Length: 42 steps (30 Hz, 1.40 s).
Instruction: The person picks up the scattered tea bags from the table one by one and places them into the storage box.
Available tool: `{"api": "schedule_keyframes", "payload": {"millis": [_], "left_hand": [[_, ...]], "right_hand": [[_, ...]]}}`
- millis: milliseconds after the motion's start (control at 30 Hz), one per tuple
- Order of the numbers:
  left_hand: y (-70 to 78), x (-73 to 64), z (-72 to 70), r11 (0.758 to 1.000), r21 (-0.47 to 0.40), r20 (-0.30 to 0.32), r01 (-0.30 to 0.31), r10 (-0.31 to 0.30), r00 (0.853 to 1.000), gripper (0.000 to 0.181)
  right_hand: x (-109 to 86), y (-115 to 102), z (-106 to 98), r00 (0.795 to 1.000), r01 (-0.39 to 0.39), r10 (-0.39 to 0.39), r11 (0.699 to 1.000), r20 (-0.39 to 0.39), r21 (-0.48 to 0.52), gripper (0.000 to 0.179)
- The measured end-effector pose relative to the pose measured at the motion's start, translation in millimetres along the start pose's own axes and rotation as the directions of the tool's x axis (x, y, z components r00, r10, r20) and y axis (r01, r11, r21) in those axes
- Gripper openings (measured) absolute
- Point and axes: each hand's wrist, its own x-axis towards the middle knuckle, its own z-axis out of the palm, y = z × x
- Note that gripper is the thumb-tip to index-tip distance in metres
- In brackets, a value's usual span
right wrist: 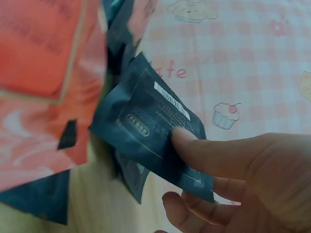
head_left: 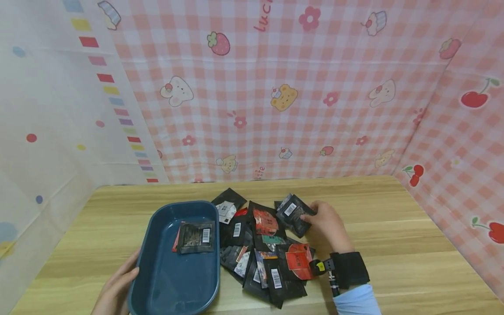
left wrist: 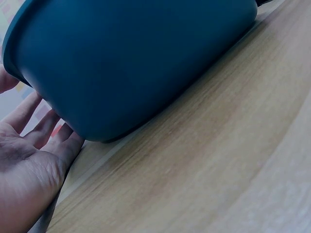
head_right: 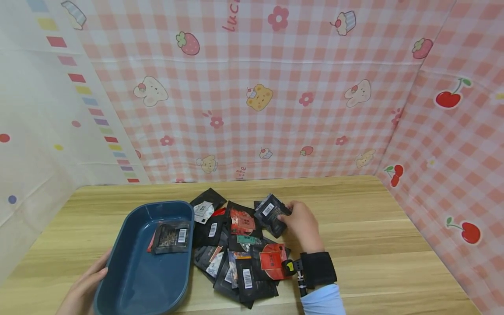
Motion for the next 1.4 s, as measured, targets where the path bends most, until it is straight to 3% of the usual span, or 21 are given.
{"api": "schedule_keyframes", "payload": {"millis": [200,433,633,833,967,1100,1300,1400], "left_hand": [[-1.1,-0.3,0.8,0.999,0.027,-0.015,-0.024,0.024,1.0,0.053],[-1.9,0.0,2.0,0.999,0.026,-0.014,-0.038,0.038,0.999,0.053],[-1.8,0.5,2.0,0.999,0.017,0.002,-0.032,0.032,0.999,0.053],[-1.7,0.6,1.6,0.999,0.01,0.03,-0.05,0.049,0.998,0.054],[-2.3,1.3,1.3,0.998,0.014,0.029,-0.059,0.058,0.998,0.054],[-3.1,1.8,1.2,0.998,0.022,0.026,-0.064,0.063,0.998,0.054],[-2.7,2.0,0.0,0.996,-0.054,0.096,-0.069,0.074,0.993,0.056],[-3.3,2.4,0.2,0.996,-0.048,0.081,-0.078,0.082,0.993,0.055]], "right_hand": [[-4.5,-12,-6,1.0,0.01,-0.01,1.0,0.002,0.022,0.028],[-17.2,-37,-5,0.987,0.133,-0.132,0.991,-0.096,0.001,0.028],[-21.1,-68,4,0.975,0.199,-0.19,0.977,-0.114,0.079,0.028],[-20.8,-110,14,0.977,0.21,-0.204,0.967,-0.06,0.143,0.029],[-21.5,-136,24,0.97,0.233,-0.241,0.96,0.031,0.154,0.027],[-24.1,-156,37,0.948,0.273,-0.291,0.951,0.128,0.141,0.03],[-36.6,-179,58,0.914,0.334,-0.342,0.94,0.217,0.075,0.041],[-42.9,-189,70,0.898,0.363,-0.357,0.931,0.258,0.027,0.045]]}}
